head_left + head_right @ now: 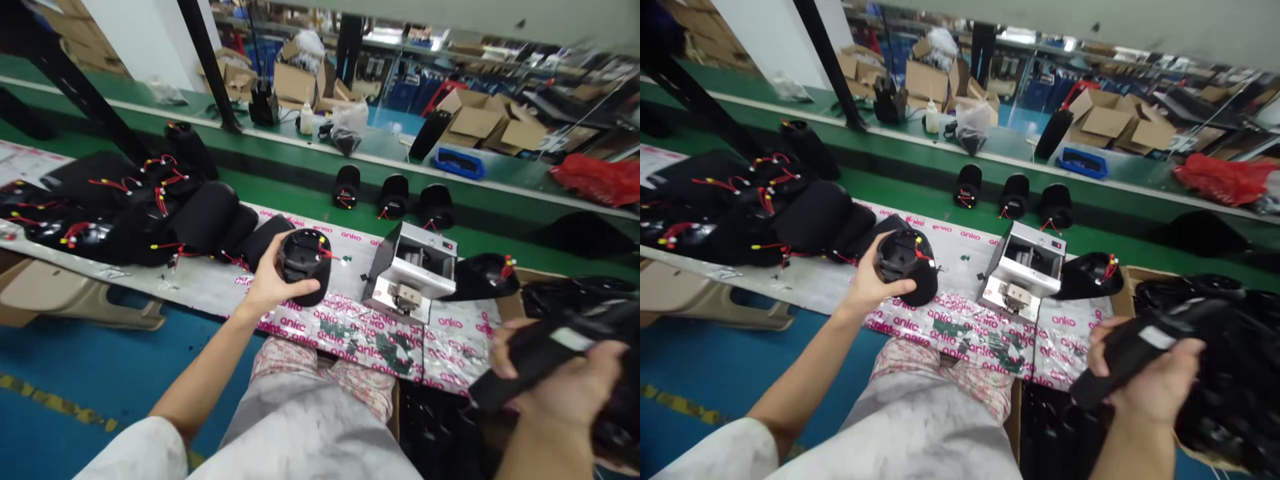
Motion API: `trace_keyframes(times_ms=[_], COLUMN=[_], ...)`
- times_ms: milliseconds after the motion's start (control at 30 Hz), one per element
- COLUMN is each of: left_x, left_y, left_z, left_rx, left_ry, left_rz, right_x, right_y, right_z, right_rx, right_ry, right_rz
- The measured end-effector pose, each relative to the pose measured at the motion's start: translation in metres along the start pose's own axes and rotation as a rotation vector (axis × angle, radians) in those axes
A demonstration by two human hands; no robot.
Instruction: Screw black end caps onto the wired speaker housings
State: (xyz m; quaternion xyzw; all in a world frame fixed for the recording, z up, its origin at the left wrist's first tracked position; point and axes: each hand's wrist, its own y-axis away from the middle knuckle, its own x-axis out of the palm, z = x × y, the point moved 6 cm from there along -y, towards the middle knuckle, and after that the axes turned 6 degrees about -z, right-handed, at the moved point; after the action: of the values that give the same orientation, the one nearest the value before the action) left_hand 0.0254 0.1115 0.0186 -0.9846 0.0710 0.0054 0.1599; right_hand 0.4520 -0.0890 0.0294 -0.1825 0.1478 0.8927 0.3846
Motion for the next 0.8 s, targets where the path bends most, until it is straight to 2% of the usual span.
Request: trace_keyframes(times_ms=[33,100,167,233,300,367,467,600,700,800], left_x=[-0.008,-0.019,-0.022,-0.017,-0.010,-0.004,-0.001,-0.008,-0.010,0.001], left_y=[-0.020,-0.067,-0.121,-0.177,-0.225,-0.255,-0.269,-0.268,-0.274,-0.284], left_z=[-0.005,-0.014,-0.022,-0.023,-0.014,0.003,0.027,0.043,0.035,0.010], left_rx=[0.016,0.064,0.116,0.135,0.061,-0.094,-0.225,-0.279,-0.252,-0.121], left_ry=[-0.005,-0.006,-0.040,-0.139,-0.303,-0.480,-0.589,-0.657,-0.709,-0.760], left_rz=[-0.040,-0.129,-0.200,-0.225,-0.272,-0.306,-0.316,-0.286,-0.246,-0.263], right_x=[0.015,0.037,0.046,0.049,0.049,0.048,0.046,0.043,0.033,0.015], right_y=[0.002,0.004,0.003,0.002,0.001,0.002,0.005,0.005,-0.005,-0.025], right_z=[-0.019,-0.052,-0.078,-0.095,-0.104,-0.108,-0.114,-0.117,-0.107,-0.089], right_rx=[0.111,0.221,0.259,0.285,0.299,0.311,0.305,0.296,0.263,0.128], right_ry=[-0.137,-0.229,-0.206,-0.206,-0.220,-0.207,-0.147,-0.185,-0.123,0.067], right_rz=[0.029,0.074,0.095,0.108,0.115,0.125,0.131,0.086,0.016,-0.115])
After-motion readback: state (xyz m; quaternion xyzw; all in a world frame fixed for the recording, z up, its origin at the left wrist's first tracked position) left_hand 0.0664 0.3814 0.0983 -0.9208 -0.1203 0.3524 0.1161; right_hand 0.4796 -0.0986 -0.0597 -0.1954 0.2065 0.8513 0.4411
